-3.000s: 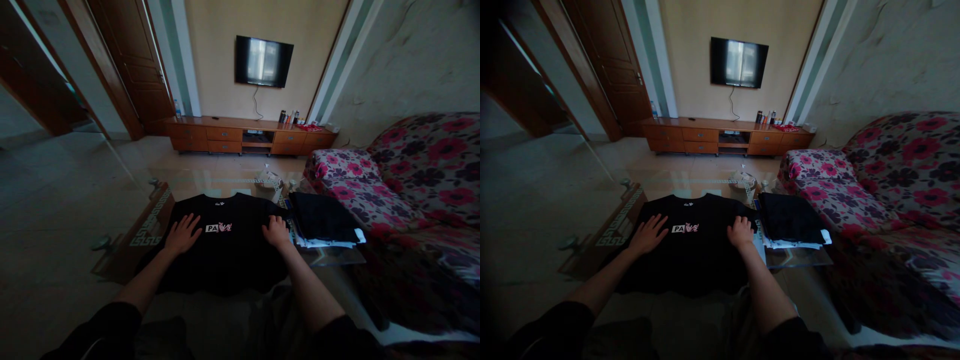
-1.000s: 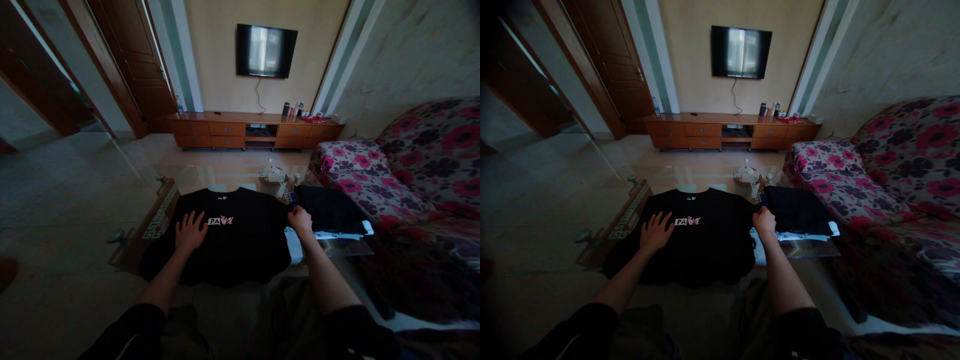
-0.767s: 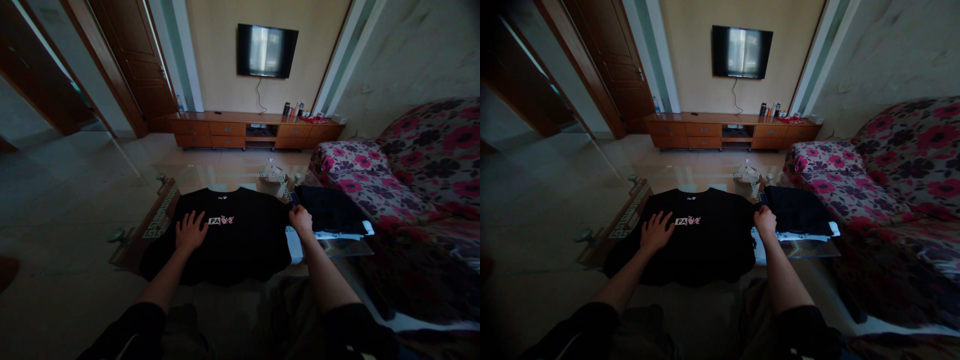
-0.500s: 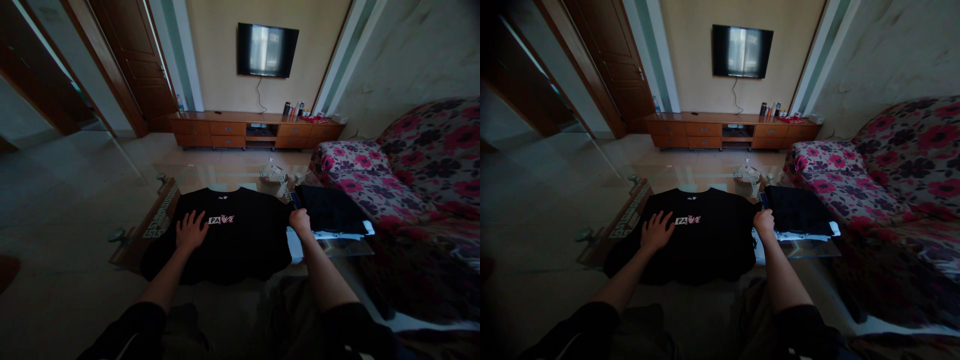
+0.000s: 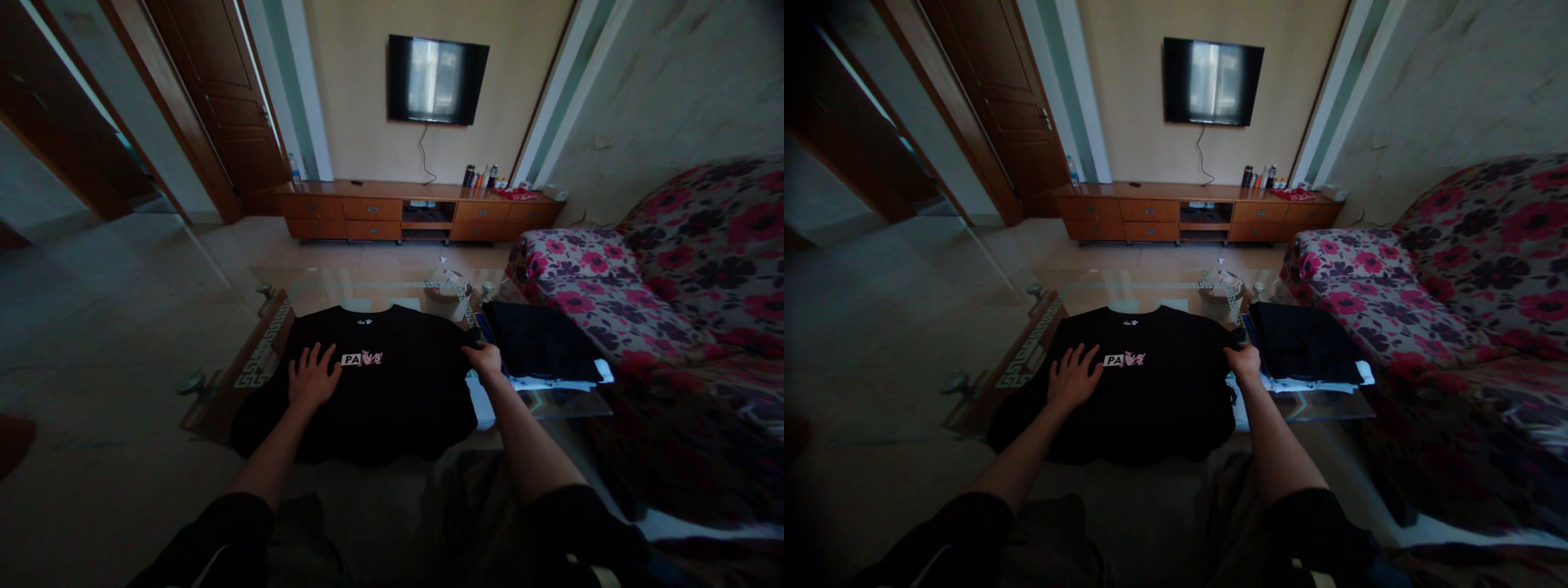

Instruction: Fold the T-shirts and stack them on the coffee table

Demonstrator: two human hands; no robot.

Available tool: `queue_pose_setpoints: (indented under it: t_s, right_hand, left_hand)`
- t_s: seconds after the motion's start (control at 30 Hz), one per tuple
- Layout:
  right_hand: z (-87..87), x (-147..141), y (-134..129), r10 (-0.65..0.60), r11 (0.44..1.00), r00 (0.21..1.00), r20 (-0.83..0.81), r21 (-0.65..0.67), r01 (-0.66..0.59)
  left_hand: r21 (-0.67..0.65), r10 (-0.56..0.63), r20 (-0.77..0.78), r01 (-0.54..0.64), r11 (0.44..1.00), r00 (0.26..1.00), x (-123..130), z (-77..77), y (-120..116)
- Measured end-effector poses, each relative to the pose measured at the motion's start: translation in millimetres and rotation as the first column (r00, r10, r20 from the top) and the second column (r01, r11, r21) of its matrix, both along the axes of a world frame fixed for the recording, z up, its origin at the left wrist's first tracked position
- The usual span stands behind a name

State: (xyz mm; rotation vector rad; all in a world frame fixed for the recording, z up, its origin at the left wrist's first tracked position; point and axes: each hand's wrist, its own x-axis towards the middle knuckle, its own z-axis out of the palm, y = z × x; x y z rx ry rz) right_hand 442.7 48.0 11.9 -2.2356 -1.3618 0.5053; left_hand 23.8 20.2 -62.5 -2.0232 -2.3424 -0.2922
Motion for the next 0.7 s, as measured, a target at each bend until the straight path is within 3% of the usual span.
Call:
queue_pose_setpoints:
  t_s: [0.07,0.13,0.23,0.3,0.43,0.57,0.7]
  right_hand:
    - [4.7,-13,-3,0.064,0.992,0.998,0.030,0.104,-0.067]
    - [8.2,-29,-9,0.286,0.933,0.954,0.087,0.202,-0.298]
    - [6.0,-53,-20,0.697,0.700,0.709,0.108,0.112,-0.705]
    - [0.4,-63,-25,0.797,0.600,0.599,0.083,0.004,-0.800]
    - [-10.8,-61,-25,0.797,0.604,0.593,0.118,-0.111,-0.789]
    - [-18.0,-50,-25,0.831,0.553,0.552,0.067,-0.198,-0.809]
    - [-19.9,-47,-25,0.818,0.560,0.575,-0.018,-0.208,-0.802]
  left_hand:
    - [0.003,-0.002,0.000,0.002,1.000,1.000,0,-1.0,0]
    - [-0.003,-0.005,0.000,0.005,1.000,1.000,0,-1.2,0]
    - [-0.008,-0.008,-0.003,0.008,1.000,1.000,0,0.0,-1]
    - [-0.013,-0.005,0.000,0.005,1.000,1.000,1,1.5,-1]
    - [-0.025,-0.001,0.012,0.001,1.000,1.000,1,4.5,-2]
    - [-0.010,-0.012,0.004,0.012,1.000,1.000,1,5.1,-3]
    - [0.007,-0.006,-0.001,0.006,1.000,1.000,1,3.3,-3]
